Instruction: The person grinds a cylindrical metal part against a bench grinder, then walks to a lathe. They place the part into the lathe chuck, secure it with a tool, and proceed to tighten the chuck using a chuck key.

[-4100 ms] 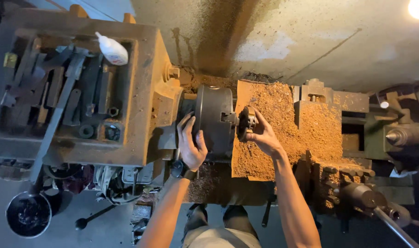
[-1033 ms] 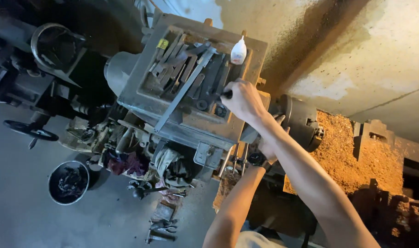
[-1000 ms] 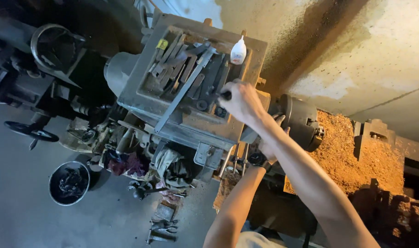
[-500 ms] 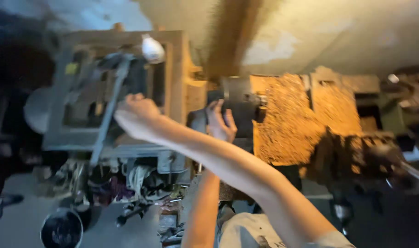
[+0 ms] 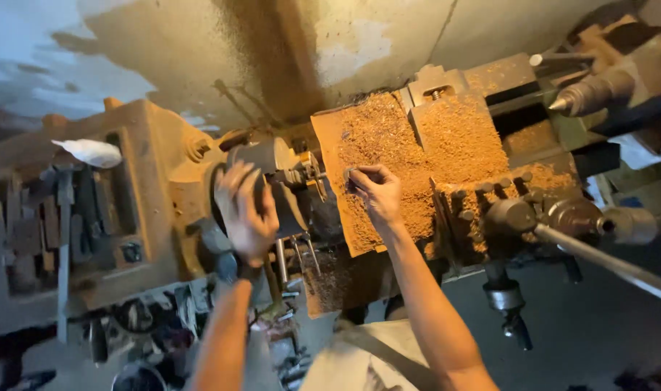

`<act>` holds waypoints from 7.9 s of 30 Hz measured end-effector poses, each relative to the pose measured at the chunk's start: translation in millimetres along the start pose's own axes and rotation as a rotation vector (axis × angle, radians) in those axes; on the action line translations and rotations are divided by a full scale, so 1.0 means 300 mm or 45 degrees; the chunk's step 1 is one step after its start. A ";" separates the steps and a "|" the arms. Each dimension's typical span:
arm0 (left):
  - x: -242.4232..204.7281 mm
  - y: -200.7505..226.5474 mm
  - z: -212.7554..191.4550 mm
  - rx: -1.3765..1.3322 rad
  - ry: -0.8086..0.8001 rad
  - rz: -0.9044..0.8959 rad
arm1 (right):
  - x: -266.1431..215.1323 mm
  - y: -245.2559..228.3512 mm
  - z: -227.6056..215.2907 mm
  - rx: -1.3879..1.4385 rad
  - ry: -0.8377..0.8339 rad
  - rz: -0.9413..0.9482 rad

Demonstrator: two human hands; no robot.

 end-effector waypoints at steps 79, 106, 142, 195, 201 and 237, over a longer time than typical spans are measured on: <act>0.146 0.008 0.097 0.170 -0.358 0.165 | 0.263 0.209 -0.062 -0.975 -0.628 0.293; 0.147 0.009 0.097 0.152 -0.333 0.168 | 0.244 0.176 -0.023 -0.997 -0.626 0.257; 0.129 -0.013 0.104 0.109 -0.267 0.143 | 0.219 0.194 -0.014 -1.405 -0.461 0.252; 0.180 0.238 0.169 0.610 -0.859 0.598 | -0.004 0.320 -0.343 -0.583 -0.006 0.012; 0.168 0.199 0.212 0.699 -1.051 0.589 | 0.114 0.430 -0.328 -0.657 -0.234 0.105; 0.157 0.175 0.222 0.616 -1.049 0.551 | -0.069 0.132 -0.092 -0.612 -0.384 0.818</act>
Point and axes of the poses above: each hand's wrist, its own x-axis towards the middle knuckle, its own z-axis out of the palm, y = z × x, the point moved 2 cm from there along x, towards the middle knuckle, and after that the axes turned 8 degrees about x, right-handed, at the moved point
